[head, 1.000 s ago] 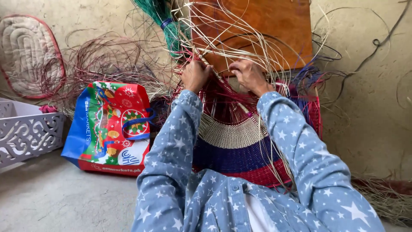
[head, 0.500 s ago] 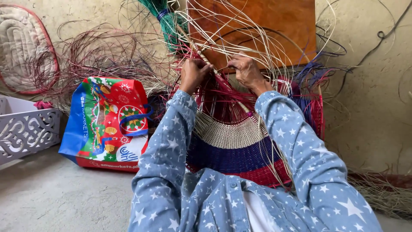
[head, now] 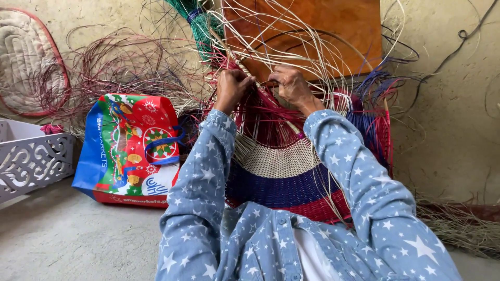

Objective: Weaving colored strands into a circular pattern on a wooden frame to create a mat or cover.

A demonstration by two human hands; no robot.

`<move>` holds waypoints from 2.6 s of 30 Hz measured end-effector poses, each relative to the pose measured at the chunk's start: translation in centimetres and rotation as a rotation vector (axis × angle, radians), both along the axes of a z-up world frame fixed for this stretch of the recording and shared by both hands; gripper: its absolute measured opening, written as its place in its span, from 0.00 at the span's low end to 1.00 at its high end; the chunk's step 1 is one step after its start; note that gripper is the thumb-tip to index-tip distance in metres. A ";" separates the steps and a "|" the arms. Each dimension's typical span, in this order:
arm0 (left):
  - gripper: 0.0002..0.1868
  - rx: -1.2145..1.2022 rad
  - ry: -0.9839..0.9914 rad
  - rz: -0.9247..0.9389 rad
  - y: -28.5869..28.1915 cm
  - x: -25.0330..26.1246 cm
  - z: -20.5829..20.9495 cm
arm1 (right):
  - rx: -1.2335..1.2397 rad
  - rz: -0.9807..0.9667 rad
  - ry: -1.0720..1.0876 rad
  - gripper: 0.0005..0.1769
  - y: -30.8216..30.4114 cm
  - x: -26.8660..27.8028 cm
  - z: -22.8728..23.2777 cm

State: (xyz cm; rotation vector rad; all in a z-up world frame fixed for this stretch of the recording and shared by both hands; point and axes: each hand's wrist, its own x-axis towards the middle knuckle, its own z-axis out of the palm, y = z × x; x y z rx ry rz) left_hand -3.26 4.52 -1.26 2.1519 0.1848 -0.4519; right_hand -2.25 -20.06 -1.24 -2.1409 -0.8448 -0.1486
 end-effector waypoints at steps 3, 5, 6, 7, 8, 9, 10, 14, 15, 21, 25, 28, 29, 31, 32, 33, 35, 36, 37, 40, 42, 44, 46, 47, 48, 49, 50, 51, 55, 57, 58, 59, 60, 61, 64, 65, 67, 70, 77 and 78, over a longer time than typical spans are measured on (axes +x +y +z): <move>0.14 0.012 -0.021 -0.011 -0.1 -0.3 2.2 | -0.019 0.006 -0.006 0.15 -0.5 -0.2 2.9; 0.14 0.076 -0.028 -0.038 -0.1 -0.7 6.2 | -0.106 -0.010 -0.088 0.09 -1.5 -0.7 7.1; 0.14 0.070 -0.035 -0.046 0.2 -1.6 6.4 | -0.113 -0.019 -0.094 0.09 -2.6 -1.8 8.9; 0.14 0.119 -0.331 -0.033 0.4 -2.5 6.5 | -0.050 -0.069 -0.060 0.10 -3.8 -3.0 10.7; 0.16 0.165 -0.627 -0.017 0.6 -3.4 6.6 | 0.014 -0.119 -0.027 0.11 -5.0 -4.2 12.4; 0.16 0.162 -0.623 -0.019 0.2 -4.7 7.0 | 0.012 -0.123 -0.024 0.11 -6.0 -6.1 14.0; 0.13 0.157 -0.724 -0.059 -0.2 -6.0 7.4 | 0.048 -0.234 0.016 0.11 -6.9 -7.9 15.7; 0.05 0.060 -0.891 -0.246 -2.4 -11.2 6.1 | 0.106 -0.503 0.114 0.11 -10.5 -14.3 15.5; 0.05 0.060 -0.897 -0.249 -3.1 -12.4 5.8 | 0.107 -0.506 0.109 0.11 -10.9 -15.7 14.9; 0.07 0.066 -0.824 -0.333 -6.1 -16.5 7.0 | 0.021 -0.626 0.146 0.12 -10.7 -22.3 14.6; 0.07 0.111 -0.850 -0.308 -6.2 -16.8 7.0 | 0.004 -0.665 -0.041 0.10 -10.0 -24.8 14.4; 0.03 0.093 -0.866 -0.284 -4.3 -14.8 7.0 | 0.000 -0.658 -0.058 0.10 -8.8 -26.5 14.0; 0.01 0.081 -0.885 -0.266 -3.3 -14.1 6.6 | -0.008 -0.646 -0.048 0.10 -8.4 -27.0 13.8; 0.00 0.080 -0.859 -0.215 -1.2 -11.8 7.3 | 0.000 -0.622 -0.036 0.10 -7.3 -28.0 14.4; 0.01 0.071 -0.832 -0.168 -0.1 -10.7 7.6 | 0.004 -0.604 -0.024 0.09 -6.8 -28.4 14.7; 0.01 0.079 -0.830 -0.163 0.3 -9.9 8.9 | 0.008 -0.596 -0.021 0.09 -6.8 -28.6 14.2; 0.03 0.115 -0.764 -0.155 0.9 -8.2 11.7 | 0.004 -0.592 -0.066 0.09 -6.9 -29.0 13.2; 0.03 0.121 -0.762 -0.152 0.7 -7.3 11.3 | 0.008 -0.587 -0.063 0.09 -6.8 -28.8 13.4; 0.04 0.116 -0.761 -0.188 0.4 -6.4 10.8 | 0.000 -0.585 -0.065 0.09 -6.7 -28.9 13.6; 0.06 0.090 -0.755 -0.246 -2.3 -4.7 10.7 | -0.025 -0.588 -0.073 0.08 -6.9 -29.1 12.9; 0.06 0.059 -0.748 -0.276 -5.3 -4.5 11.3 | -0.051 -0.603 -0.077 0.07 -6.4 -29.1 14.1; 0.04 -0.029 -0.791 -0.404 -8.9 -4.5 12.3 | -0.073 -0.587 -0.073 0.06 -5.3 -28.5 17.6; 0.04 -0.101 -0.824 -0.497 -12.6 -5.1 13.3 | -0.079 -0.614 -0.053 0.07 -5.3 -28.2 19.2; 0.05 -0.159 -0.856 -0.576 -14.4 -5.3 13.8 | -0.075 -0.622 -0.033 0.07 -5.3 -28.0 20.0; 0.05 -0.170 -0.856 -0.591 -16.5 -5.1 13.3 | -0.079 -0.639 -0.034 0.07 -5.9 -27.6 20.6; 0.04 -0.182 -0.917 -0.668 -18.5 -5.0 12.8 | -0.066 -0.656 -0.028 0.07 -6.4 -27.4 21.2; 0.04 -0.195 -0.977 -0.745 -20.4 -4.9 12.3 | -0.053 -0.672 -0.022 0.07 -6.9 -27.1 21.8; 0.04 -0.203 -0.975 -0.757 -21.5 -4.5 11.0 | -0.055 -0.686 -0.020 0.07 -7.6 -26.6 21.9; 0.10 -0.158 -1.008 -0.880 -23.9 -3.3 9.2 | -0.088 -0.703 -0.057 0.07 -10.3 -24.5 21.9; 0.11 -0.122 -0.994 -0.940 -23.5 -2.8 10.4 | -0.104 -0.713 -0.063 0.07 -11.0 -23.3 21.5; 0.12 -0.098 -0.940 -0.947 -23.2 -2.6 11.2 | -0.127 -0.716 -0.059 0.07 -11.3 -22.6 21.1; 0.12 -0.074 -0.887 -0.953 -22.9 -2.5 12.0 | -0.151 -0.718 -0.055 0.06 -11.5 -22.1 20.8; 0.12 -0.076 -0.883 -0.960 -22.6 -2.4 12.1 | -0.149 -0.724 -0.051 0.06 -11.6 -21.7 19.9; 0.13 -0.145 -0.744 -0.922 -22.4 -2.3 12.2 | -0.137 -0.716 -0.029 0.06 -11.8 -21.4 18.9; 0.17 -0.197 -0.442 -0.860 -21.7 -1.3 9.1 | -0.148 -0.705 0.016 0.05 -11.8 -21.1 16.8; 0.19 -0.180 -0.283 -0.828 -21.4 -1.0 7.4 | -0.172 -0.695 0.036 0.04 -11.8 -21.1 16.3; 0.21 -0.131 -0.181 -0.855 -21.7 -0.5 7.1 | -0.194 -0.697 0.050 0.04 -11.4 -21.3 15.9; 0.21 -0.051 -0.046 -0.914 -21.7 -0.2 7.5 | -0.246 -0.723 0.075 0.03 -11.2 -21.6 15.2; 0.17 -0.102 0.132 -0.981 -20.3 -0.1 8.8 | -0.448 -0.824 0.113 0.05 -13.0 -21.8 14.5; 0.17 -0.102 0.130 -0.977 -20.0 0.0 8.6 | -0.448 -0.820 0.110 0.05 -12.9 -21.7 14.4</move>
